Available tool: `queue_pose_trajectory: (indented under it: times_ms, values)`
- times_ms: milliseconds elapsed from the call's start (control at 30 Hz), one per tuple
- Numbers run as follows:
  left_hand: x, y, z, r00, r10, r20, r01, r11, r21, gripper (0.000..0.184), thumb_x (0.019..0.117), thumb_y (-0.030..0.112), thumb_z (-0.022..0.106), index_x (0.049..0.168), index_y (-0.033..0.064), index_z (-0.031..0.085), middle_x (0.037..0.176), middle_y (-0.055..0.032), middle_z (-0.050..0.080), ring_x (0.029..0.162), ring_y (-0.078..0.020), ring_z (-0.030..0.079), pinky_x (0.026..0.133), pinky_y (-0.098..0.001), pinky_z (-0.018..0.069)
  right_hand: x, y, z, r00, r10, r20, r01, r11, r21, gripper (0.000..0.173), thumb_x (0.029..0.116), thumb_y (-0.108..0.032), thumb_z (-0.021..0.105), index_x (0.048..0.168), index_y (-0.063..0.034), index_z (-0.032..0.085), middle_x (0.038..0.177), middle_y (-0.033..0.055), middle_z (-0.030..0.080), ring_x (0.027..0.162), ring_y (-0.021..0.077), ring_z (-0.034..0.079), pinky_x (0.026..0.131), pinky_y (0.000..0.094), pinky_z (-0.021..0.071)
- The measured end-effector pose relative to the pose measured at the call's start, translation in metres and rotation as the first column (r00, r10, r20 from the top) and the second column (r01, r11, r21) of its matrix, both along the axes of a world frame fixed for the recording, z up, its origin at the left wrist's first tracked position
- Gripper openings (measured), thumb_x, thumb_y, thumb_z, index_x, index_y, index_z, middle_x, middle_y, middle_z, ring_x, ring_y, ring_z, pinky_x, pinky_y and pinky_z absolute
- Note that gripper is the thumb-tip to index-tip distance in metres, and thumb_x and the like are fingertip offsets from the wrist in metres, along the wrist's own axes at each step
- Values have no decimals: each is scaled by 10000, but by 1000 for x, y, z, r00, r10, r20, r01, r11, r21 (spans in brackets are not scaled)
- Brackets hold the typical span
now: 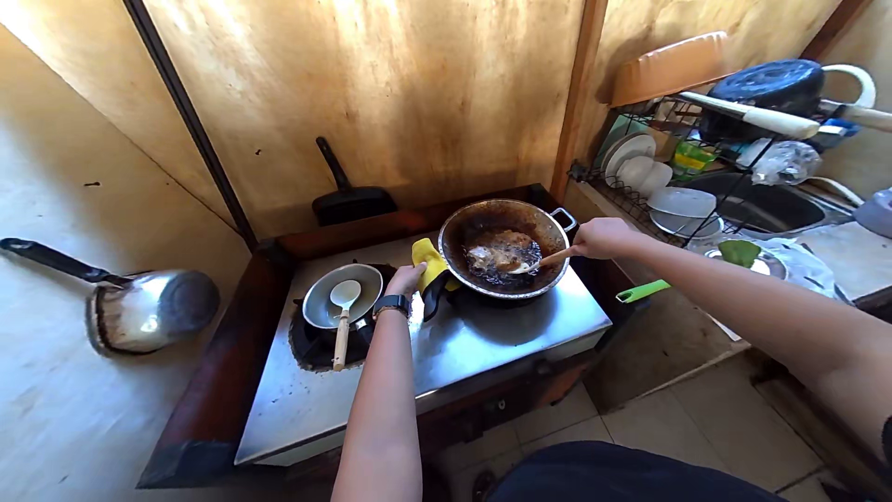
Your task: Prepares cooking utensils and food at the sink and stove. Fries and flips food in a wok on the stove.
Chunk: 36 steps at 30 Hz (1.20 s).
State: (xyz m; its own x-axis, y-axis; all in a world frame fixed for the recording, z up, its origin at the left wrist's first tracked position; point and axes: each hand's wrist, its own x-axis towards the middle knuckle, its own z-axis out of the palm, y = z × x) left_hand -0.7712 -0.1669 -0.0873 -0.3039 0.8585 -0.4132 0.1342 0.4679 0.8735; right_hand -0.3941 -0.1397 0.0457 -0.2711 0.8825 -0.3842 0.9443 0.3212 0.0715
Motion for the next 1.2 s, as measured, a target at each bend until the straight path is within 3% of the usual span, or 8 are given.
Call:
queue_pose_trajectory:
  times_ms: [133, 533, 633, 733, 900, 1067, 1200]
  values:
    - [2, -3, 1, 1000, 4, -31, -4, 1000, -1, 466, 1103, 302, 472, 1336, -93, 550, 1332, -278, 582, 1226, -325, 590, 1058, -465, 464, 5, 13, 9, 993, 88, 81, -92, 995, 39, 394, 1041, -431, 580, 993, -84, 760, 1005, 159, 725, 1021, 371, 680, 822, 614, 507]
    - [-4, -6, -6, 996, -21, -90, 23, 999, 25, 470, 1085, 314, 518, 1337, -80, 560, 1298, -281, 606, 1204, -346, 604, 1056, -486, 464, -15, 35, 66, 923, 159, 350, -190, 980, 56, 375, 985, -407, 680, 983, -38, 746, 1041, 205, 707, 1058, 410, 665, 831, 631, 503]
    - [-6, -5, -9, 991, -40, -130, 41, 999, 3, 488, 1081, 344, 523, 1353, -59, 565, 1313, -282, 604, 1227, -370, 594, 1067, -517, 450, -27, 38, 62, 898, 231, 375, -264, 964, 39, 342, 998, -333, 670, 971, 5, 712, 1038, 221, 697, 1056, 420, 664, 826, 626, 502]
    - [-8, -2, -14, 989, -39, -140, 41, 999, 6, 479, 1078, 346, 530, 1323, -62, 579, 1274, -291, 615, 1178, -383, 606, 1035, -537, 454, -39, 40, 51, 878, 305, 368, -338, 941, 27, 269, 997, -280, 669, 997, -18, 729, 1053, 206, 710, 1062, 413, 668, 835, 626, 508]
    - [-11, 0, -17, 991, -62, -120, 64, 998, 18, 470, 1078, 322, 533, 1308, -85, 580, 1270, -302, 616, 1190, -403, 599, 1054, -562, 437, -44, 41, 34, 870, 351, 346, -395, 916, 64, 293, 998, -310, 664, 935, -35, 743, 985, 184, 722, 1000, 394, 685, 807, 614, 514]
    - [-10, -2, -11, 993, -57, -101, 58, 998, 1, 493, 1069, 336, 549, 1353, -67, 569, 1336, -301, 591, 1275, -412, 562, 1095, -570, 411, -44, 36, 29, 891, 326, 316, -351, 936, 26, 356, 1040, -348, 593, 1112, -35, 749, 1139, 224, 712, 1136, 430, 652, 920, 650, 483]
    - [-8, -2, -7, 996, -45, -81, 45, 999, -8, 499, 1056, 327, 577, 1352, -74, 565, 1342, -295, 588, 1277, -394, 565, 1094, -558, 418, -33, 30, 20, 924, 239, 297, -252, 968, 2, 430, 1055, -404, 558, 1163, -21, 722, 1200, 259, 686, 1191, 461, 623, 957, 677, 458]
